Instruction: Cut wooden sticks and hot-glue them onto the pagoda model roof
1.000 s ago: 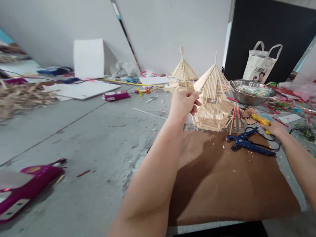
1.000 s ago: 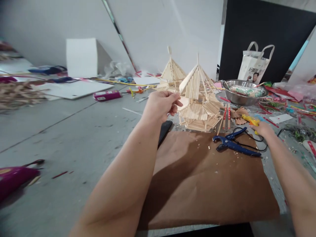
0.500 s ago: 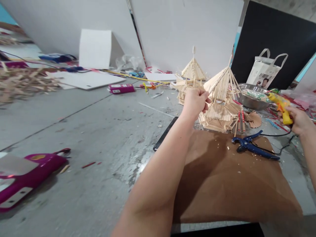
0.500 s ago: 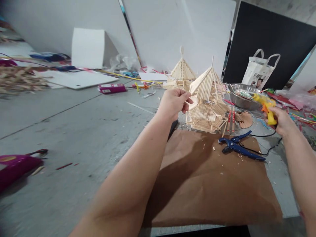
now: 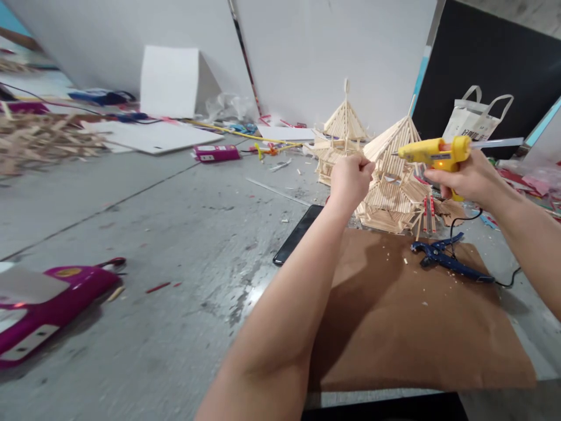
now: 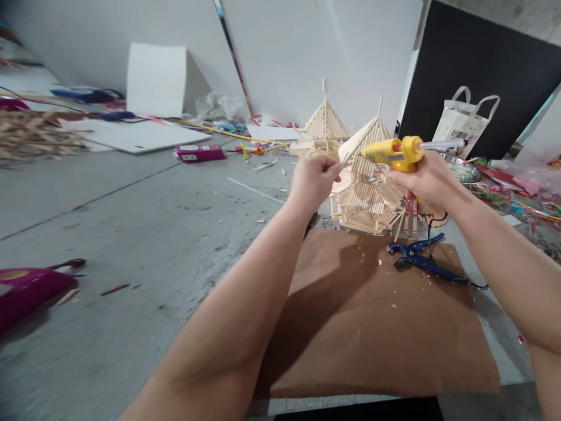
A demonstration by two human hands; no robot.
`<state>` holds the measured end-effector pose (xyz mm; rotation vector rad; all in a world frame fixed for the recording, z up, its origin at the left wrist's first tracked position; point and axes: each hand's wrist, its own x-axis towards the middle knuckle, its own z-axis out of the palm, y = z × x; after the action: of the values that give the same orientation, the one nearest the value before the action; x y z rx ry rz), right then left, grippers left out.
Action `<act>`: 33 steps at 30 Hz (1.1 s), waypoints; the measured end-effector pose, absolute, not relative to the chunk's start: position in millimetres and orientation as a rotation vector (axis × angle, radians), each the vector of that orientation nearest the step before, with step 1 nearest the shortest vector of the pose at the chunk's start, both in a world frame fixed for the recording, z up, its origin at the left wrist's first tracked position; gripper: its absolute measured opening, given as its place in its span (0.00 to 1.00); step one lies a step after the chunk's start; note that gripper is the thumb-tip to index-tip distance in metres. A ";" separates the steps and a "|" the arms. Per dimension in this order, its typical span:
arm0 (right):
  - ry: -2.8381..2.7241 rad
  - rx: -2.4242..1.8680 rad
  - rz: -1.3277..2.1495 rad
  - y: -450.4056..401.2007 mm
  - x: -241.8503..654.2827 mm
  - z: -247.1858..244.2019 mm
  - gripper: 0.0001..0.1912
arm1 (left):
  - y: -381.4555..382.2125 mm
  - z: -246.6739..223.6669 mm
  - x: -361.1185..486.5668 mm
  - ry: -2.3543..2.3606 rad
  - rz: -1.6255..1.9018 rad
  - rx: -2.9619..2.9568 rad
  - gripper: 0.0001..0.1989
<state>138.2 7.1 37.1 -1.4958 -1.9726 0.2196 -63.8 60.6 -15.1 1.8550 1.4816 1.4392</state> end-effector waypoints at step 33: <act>-2.134 -1.482 -0.138 31.8 115.9 41.1 0.22 | 63.8 -17.1 -63.2 1.596 1.433 1.895 0.08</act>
<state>115.9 31.8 41.1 -1.4816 -2.1337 -0.1376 -63.2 63.8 -17.1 1.8949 1.5960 1.4335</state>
